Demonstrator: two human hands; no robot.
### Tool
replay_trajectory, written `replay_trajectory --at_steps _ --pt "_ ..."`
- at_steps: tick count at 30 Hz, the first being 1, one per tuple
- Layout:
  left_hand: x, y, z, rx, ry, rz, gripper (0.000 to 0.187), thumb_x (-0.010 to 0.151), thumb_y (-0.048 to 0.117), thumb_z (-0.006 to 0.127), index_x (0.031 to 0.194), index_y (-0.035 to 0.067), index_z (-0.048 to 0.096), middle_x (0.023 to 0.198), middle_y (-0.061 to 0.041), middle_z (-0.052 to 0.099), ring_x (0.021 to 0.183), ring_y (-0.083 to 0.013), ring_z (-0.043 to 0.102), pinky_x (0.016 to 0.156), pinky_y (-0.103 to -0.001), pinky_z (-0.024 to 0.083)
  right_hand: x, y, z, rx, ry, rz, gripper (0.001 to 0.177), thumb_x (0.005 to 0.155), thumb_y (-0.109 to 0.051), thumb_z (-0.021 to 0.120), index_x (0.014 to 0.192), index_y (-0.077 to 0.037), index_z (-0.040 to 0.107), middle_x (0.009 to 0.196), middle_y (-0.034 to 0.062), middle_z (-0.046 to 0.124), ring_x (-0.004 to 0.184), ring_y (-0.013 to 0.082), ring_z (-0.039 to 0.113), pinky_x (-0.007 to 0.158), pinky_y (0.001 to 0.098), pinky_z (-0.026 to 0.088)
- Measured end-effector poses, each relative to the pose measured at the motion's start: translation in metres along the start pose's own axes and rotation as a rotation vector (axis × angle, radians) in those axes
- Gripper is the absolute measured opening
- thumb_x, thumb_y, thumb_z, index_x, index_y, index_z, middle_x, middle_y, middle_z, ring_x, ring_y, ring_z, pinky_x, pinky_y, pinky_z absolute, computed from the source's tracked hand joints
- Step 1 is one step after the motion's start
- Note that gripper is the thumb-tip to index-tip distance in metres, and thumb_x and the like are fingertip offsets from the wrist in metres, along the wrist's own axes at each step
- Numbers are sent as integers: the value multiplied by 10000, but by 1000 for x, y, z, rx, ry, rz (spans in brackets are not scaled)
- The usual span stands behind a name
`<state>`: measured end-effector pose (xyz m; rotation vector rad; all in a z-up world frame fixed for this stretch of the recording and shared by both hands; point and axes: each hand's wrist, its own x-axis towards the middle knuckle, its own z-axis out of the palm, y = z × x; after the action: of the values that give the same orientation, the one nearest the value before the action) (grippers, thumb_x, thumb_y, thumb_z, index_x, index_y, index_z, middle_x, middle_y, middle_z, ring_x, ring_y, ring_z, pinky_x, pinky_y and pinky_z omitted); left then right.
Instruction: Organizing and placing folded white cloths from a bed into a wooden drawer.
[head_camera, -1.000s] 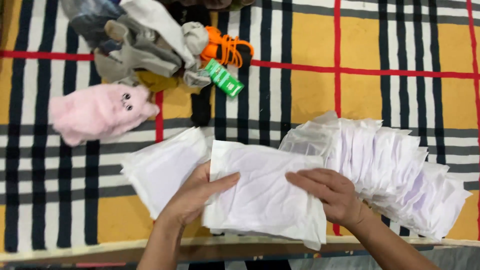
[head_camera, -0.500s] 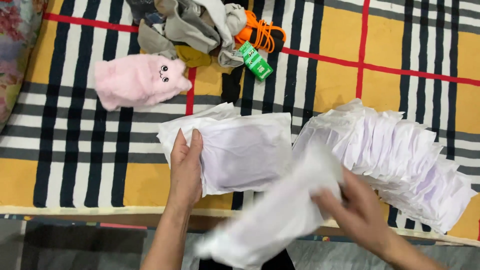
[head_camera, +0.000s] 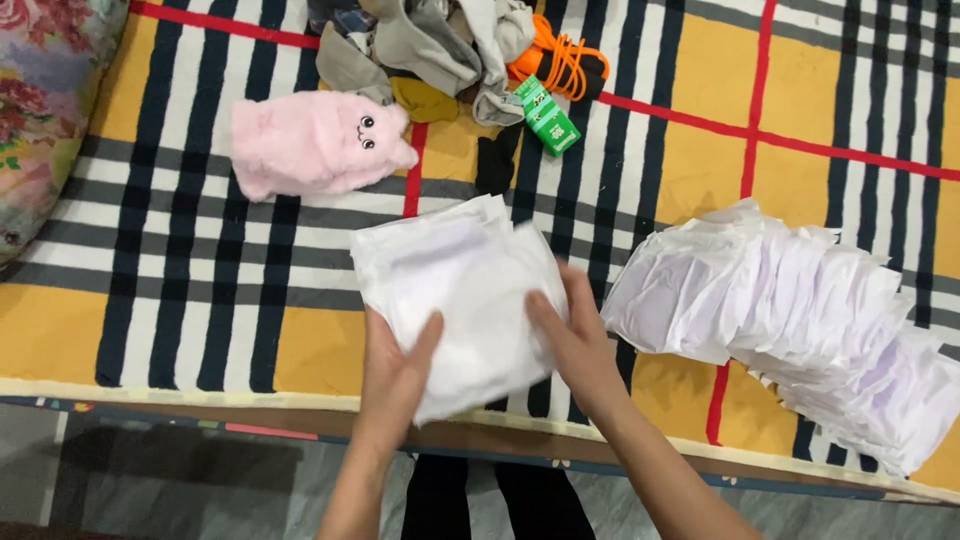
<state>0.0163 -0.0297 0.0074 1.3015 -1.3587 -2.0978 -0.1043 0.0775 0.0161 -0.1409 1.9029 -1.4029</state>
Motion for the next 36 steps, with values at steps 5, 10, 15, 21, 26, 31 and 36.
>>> replay_trajectory --at_steps 5,10,15,21,26,31,36 --pt "33 1 -9 312 159 219 746 824 111 582 1367 27 79 1406 -262 137 1310 -430 131 1060 -551 131 37 12 34 -129 -18 -309 559 862 -220 483 1341 -37 262 1301 312 342 1216 474 322 1001 553 263" --pt "54 -27 -9 782 341 506 744 848 154 614 1388 -23 134 1391 -280 108 1279 -470 122 1043 -576 142 59 30 43 -302 69 -310 472 877 -130 442 1322 -24 324 1283 281 391 1217 447 350 1021 526 270" --pt "58 -40 2 1241 261 801 454 947 247 368 1391 172 317 1473 -76 192 1357 -298 86 1050 -542 -17 77 47 41 -993 266 -925 445 905 -231 443 1346 -188 397 1346 88 361 1273 304 307 1042 433 223" --pt "67 -73 0 1368 225 765 476 918 219 351 1389 181 299 1467 -51 227 1353 -257 155 1072 -521 54 73 72 55 -1099 -11 -826 444 958 -317 287 1401 -286 289 1459 42 236 1343 300 175 1061 493 115" --pt "81 -87 -3 1350 192 790 457 929 267 309 1381 199 307 1460 -46 237 1352 -254 154 1078 -528 54 79 90 59 -1076 18 -746 443 962 -321 232 1405 -301 251 1474 22 193 1352 291 160 1051 451 193" --pt "80 -82 -4 1373 173 836 464 928 259 316 1386 187 300 1462 -58 236 1349 -263 157 1072 -534 69 80 87 57 -1109 57 -788 462 945 -301 240 1407 -281 250 1453 55 248 1323 321 236 988 451 293" --pt "64 -55 -2 1455 117 789 498 913 274 318 1393 144 294 1442 -95 294 1333 -298 221 1007 -646 58 76 77 40 -965 -104 -782 462 966 -379 229 1422 -314 190 1494 35 136 1354 337 169 1025 554 221"
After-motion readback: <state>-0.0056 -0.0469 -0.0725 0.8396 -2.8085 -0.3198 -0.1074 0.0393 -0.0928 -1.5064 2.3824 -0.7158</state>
